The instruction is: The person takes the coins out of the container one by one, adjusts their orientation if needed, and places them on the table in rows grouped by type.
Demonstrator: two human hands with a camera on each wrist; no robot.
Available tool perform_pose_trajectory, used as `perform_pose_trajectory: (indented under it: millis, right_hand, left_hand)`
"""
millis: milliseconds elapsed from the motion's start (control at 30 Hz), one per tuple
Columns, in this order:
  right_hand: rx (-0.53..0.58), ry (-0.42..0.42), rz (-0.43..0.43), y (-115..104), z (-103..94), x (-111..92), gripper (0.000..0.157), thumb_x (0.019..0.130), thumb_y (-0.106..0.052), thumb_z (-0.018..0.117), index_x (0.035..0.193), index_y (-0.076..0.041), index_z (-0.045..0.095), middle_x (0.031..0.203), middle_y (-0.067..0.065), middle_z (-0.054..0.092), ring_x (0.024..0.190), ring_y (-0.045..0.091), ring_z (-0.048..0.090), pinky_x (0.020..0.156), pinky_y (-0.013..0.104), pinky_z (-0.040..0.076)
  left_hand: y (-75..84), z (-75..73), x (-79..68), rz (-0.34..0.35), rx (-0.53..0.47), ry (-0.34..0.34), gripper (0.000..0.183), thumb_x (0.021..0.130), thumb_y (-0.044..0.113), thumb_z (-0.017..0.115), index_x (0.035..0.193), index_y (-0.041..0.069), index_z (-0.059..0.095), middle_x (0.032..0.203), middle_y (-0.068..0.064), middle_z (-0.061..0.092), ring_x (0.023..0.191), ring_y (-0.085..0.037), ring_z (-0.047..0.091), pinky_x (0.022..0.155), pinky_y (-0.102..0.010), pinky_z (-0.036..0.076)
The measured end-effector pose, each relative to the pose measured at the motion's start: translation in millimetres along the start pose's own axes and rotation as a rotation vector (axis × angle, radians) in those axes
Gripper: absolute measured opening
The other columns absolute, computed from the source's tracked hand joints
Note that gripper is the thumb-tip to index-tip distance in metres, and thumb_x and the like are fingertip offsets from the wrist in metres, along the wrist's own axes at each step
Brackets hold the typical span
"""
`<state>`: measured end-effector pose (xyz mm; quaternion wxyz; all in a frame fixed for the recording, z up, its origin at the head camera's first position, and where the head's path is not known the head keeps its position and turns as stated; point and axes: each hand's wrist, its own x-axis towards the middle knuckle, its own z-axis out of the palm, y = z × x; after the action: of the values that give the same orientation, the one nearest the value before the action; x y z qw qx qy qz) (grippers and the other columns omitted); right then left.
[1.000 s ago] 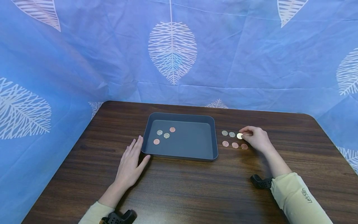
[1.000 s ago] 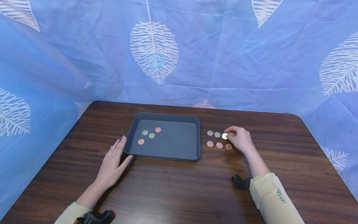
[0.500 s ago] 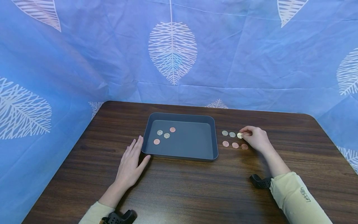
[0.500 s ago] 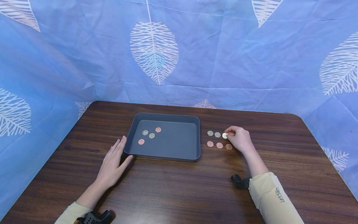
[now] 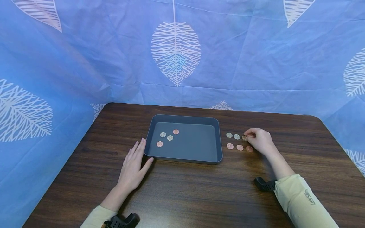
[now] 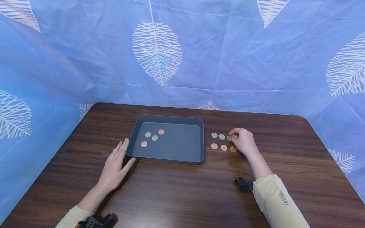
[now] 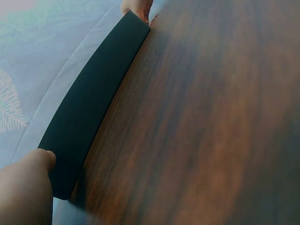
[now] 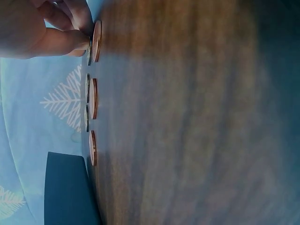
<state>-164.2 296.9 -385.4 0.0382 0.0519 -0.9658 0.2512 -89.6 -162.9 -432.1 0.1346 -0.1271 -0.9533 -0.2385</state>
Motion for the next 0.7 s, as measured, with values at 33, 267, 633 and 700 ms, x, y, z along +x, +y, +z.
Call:
perform_pose_trajectory:
  millis: [33, 267, 633, 700]
  right_hand:
    - [-0.001, 0.001, -0.001, 0, 0.0, 0, 0.017, 0.085, -0.003, 0.052, 0.095, -0.001, 0.066, 0.084, 0.013, 0.063, 0.075, 0.026, 0.058, 0.064, 0.041, 0.045]
    - [0.007, 0.035, 0.000, -1, 1.0, -1, 0.017, 0.086, -0.003, 0.052, 0.097, 0.000, 0.065, 0.086, 0.015, 0.061, 0.076, 0.027, 0.057, 0.065, 0.042, 0.044]
    - [0.136, 0.268, -0.017, -24, 0.5, 3, 0.021, 0.087, -0.008, 0.056, 0.105, -0.001, 0.064, 0.092, 0.013, 0.060, 0.081, 0.022, 0.057, 0.078, 0.041, 0.042]
    - [0.157, 0.264, -0.017, -34, 2.3, 5, 0.021, 0.088, -0.010, 0.056, 0.106, -0.003, 0.064, 0.093, 0.011, 0.060, 0.081, 0.018, 0.056, 0.076, 0.031, 0.044]
  left_hand:
    - [0.1, -0.1, 0.0, 0.000, 0.000, -0.001, 0.070, 0.091, 0.046, 0.046, 0.147, 0.025, 0.008, 0.150, 0.000, 0.020, 0.137, -0.024, 0.018, 0.107, -0.049, 0.018]
    - [0.8, -0.5, -0.4, -0.011, 0.003, -0.009, 0.070, 0.092, 0.047, 0.044, 0.147, 0.026, 0.007, 0.151, 0.002, 0.018, 0.137, -0.023, 0.017, 0.108, -0.048, 0.017]
    - [0.7, -1.6, -0.3, -0.015, -0.012, -0.016, 0.068, 0.092, 0.048, 0.043, 0.147, 0.025, 0.009, 0.151, 0.002, 0.018, 0.138, -0.022, 0.016, 0.108, -0.048, 0.017]
    - [0.5, -1.9, -0.2, -0.014, -0.015, -0.019, 0.066, 0.093, 0.048, 0.041, 0.147, 0.023, 0.011, 0.151, 0.002, 0.017, 0.138, -0.022, 0.016, 0.108, -0.049, 0.017]
